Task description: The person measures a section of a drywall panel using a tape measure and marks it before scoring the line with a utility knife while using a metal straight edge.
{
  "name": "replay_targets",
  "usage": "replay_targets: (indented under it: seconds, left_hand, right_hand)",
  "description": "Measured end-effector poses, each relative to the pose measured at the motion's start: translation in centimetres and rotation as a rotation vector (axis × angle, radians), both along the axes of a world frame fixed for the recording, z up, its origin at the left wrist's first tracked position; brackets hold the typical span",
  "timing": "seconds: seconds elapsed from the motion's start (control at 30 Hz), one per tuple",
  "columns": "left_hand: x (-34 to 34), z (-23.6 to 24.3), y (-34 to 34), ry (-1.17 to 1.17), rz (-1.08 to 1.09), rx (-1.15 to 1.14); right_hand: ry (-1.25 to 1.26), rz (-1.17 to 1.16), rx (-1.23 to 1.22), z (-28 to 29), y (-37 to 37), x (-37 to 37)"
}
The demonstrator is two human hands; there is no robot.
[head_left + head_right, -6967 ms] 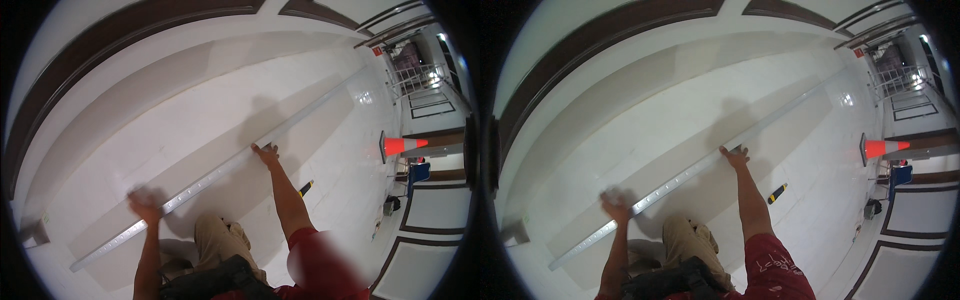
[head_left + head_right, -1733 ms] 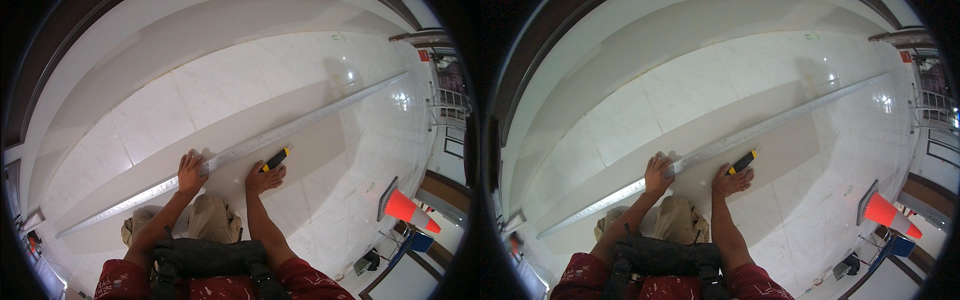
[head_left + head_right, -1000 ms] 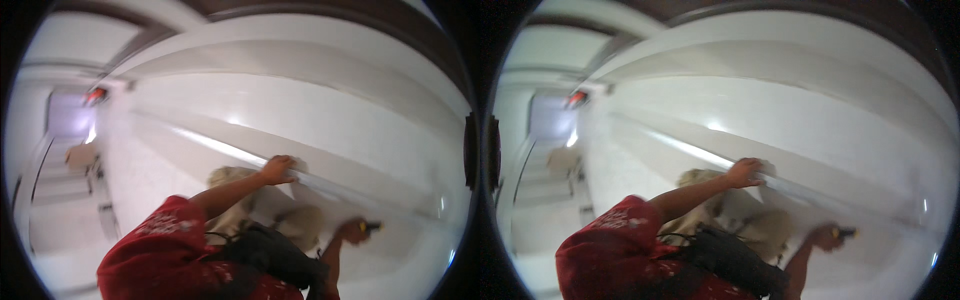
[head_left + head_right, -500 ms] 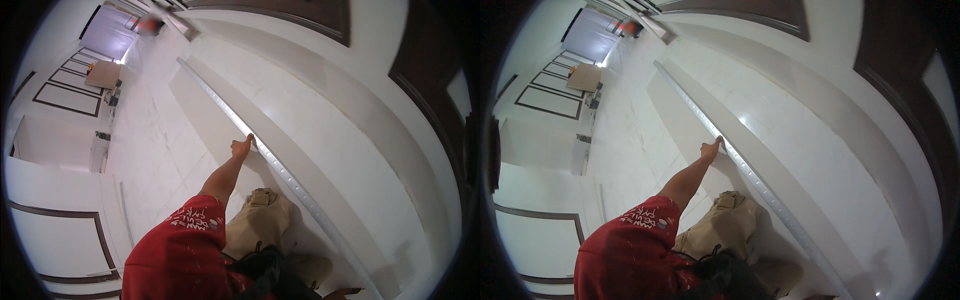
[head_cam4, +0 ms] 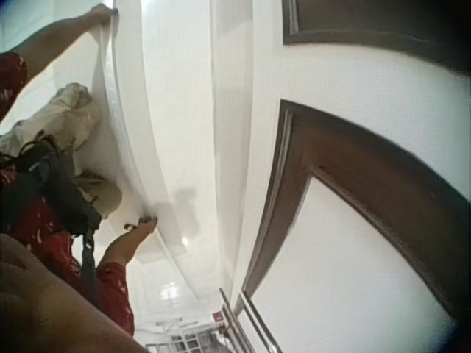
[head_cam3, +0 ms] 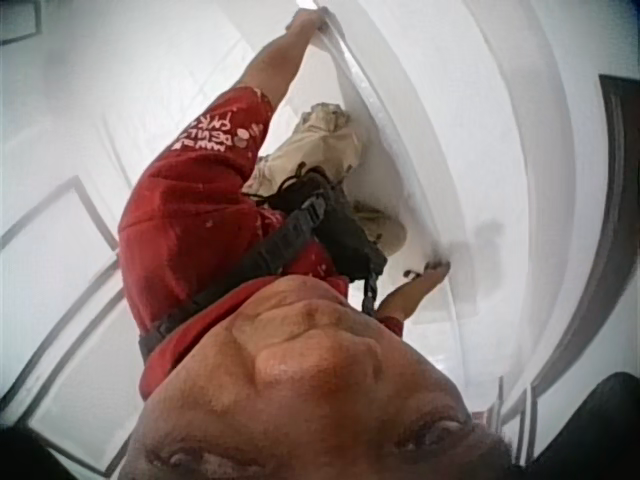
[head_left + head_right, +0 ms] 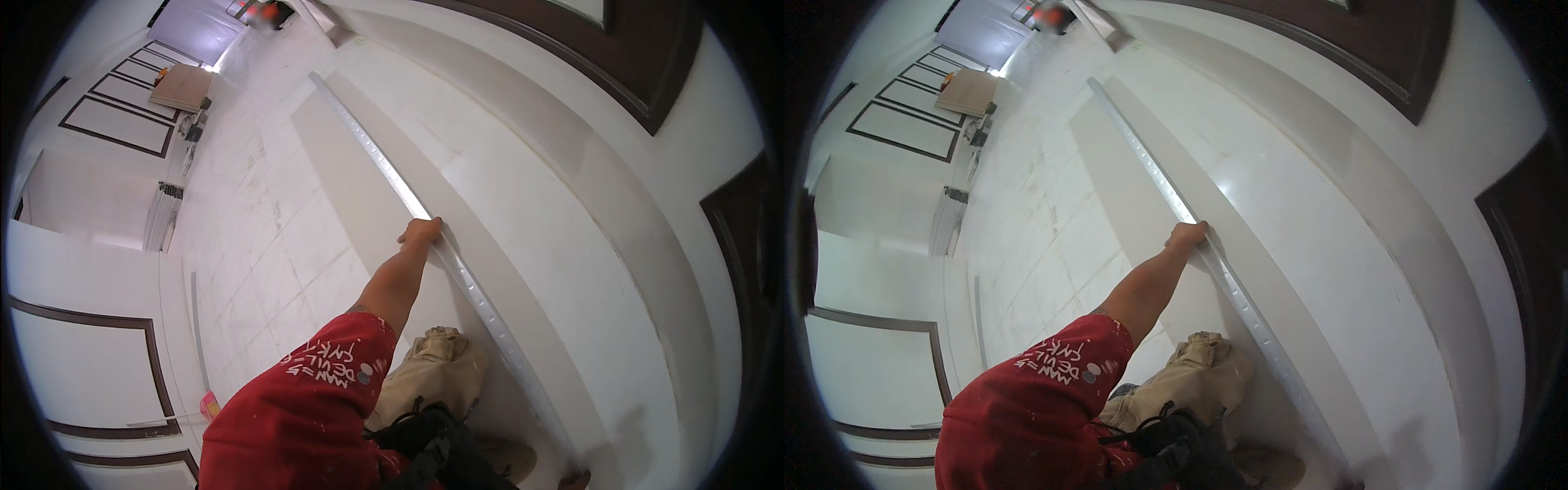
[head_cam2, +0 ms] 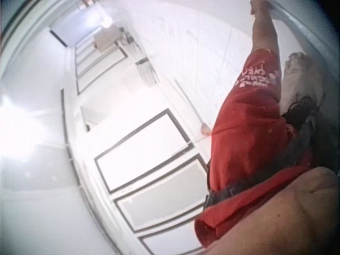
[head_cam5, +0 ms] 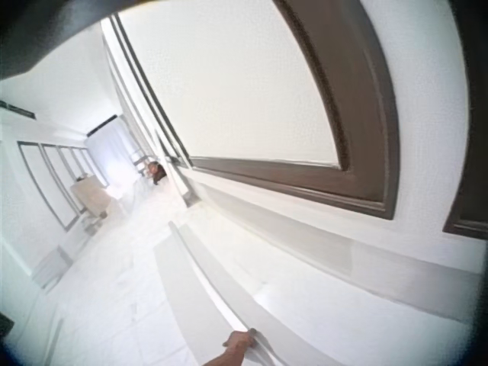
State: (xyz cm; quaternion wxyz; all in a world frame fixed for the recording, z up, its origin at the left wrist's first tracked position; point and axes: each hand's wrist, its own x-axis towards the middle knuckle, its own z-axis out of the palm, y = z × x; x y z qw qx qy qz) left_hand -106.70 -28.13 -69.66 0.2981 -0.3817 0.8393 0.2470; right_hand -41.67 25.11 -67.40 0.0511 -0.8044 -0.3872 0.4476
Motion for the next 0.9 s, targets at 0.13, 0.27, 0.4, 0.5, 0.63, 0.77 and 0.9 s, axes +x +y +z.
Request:
replay_targets:
  seconds: [0.13, 0.27, 0.4, 0.5, 0.63, 0.77, 0.9]
  left_hand:
    - [-0.2, -0.6, 0.2, 0.047, 0.155, -0.046]
    - [-0.3, -1.0, 0.3, 0.023, 0.213, -0.076]
    - [-0.4, -0.8, 0.0, 0.010, 0.129, -0.075]
    - [-0.5, -0.6, 0.0, -0.017, 0.164, -0.085]
    - [-0.7, -0.4, 0.1, -0.007, 0.186, -0.089]
    - [-0.7, -0.2, 0.2, -0.005, 0.200, -0.082]
    - [-0.7, 0.6, 0.4, -0.040, 0.154, -0.055]
  right_hand:
    - [0.057, 0.327, 0.004, -0.4, 1.4, 0.3]
    - [-0.244, -0.083, -0.065, -4.1, 3.9, 0.7]
    - [-0.211, -0.073, -0.064, -4.1, 3.4, 1.7]
    - [-0.300, 0.091, -0.065, -0.8, 1.3, 1.4]
    - [0.024, 0.368, 0.132, 2.5, 0.3, -1.9]
    - [-0.298, 0.012, -0.068, 1.4, 1.2, -2.8]
    - [-0.204, 0.014, -0.062, -1.3, 1.3, 0.9]
